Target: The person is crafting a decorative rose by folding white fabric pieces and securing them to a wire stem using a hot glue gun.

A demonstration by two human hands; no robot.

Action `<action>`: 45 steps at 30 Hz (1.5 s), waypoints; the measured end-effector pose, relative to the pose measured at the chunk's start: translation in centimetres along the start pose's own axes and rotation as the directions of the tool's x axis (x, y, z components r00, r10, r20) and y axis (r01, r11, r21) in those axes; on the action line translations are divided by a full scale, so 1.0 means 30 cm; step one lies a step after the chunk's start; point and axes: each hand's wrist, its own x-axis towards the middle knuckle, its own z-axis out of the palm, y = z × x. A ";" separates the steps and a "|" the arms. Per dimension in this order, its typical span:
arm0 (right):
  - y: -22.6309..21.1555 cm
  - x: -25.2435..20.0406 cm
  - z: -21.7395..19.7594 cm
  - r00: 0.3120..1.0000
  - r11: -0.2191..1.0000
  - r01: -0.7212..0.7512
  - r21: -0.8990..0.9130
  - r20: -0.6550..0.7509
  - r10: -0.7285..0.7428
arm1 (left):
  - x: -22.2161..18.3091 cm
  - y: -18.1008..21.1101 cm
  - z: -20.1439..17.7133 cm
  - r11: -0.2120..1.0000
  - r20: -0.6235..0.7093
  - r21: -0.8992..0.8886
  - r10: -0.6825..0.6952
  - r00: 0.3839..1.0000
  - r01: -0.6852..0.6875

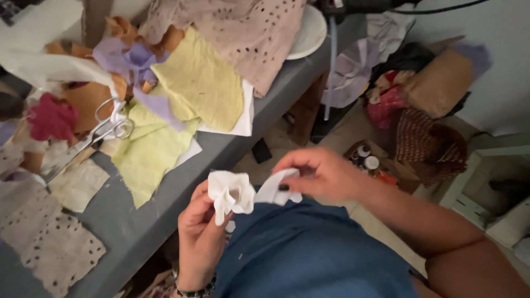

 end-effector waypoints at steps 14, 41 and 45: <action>-0.098 0.282 -0.805 0.961 0.205 -0.218 -0.954 -0.246 -0.122 | 0.206 0.036 0.164 0.862 0.197 -0.440 -0.182 0.963 0.253; -0.236 -0.265 -0.560 0.739 0.387 0.521 -0.761 0.175 -0.651 | 0.374 -0.010 0.414 0.775 0.335 -0.474 -0.279 0.900 0.417; -0.221 -0.250 -0.547 0.704 0.359 0.557 -0.749 0.197 -0.682 | 0.374 0.001 0.444 0.772 0.361 -0.472 -0.272 0.892 0.427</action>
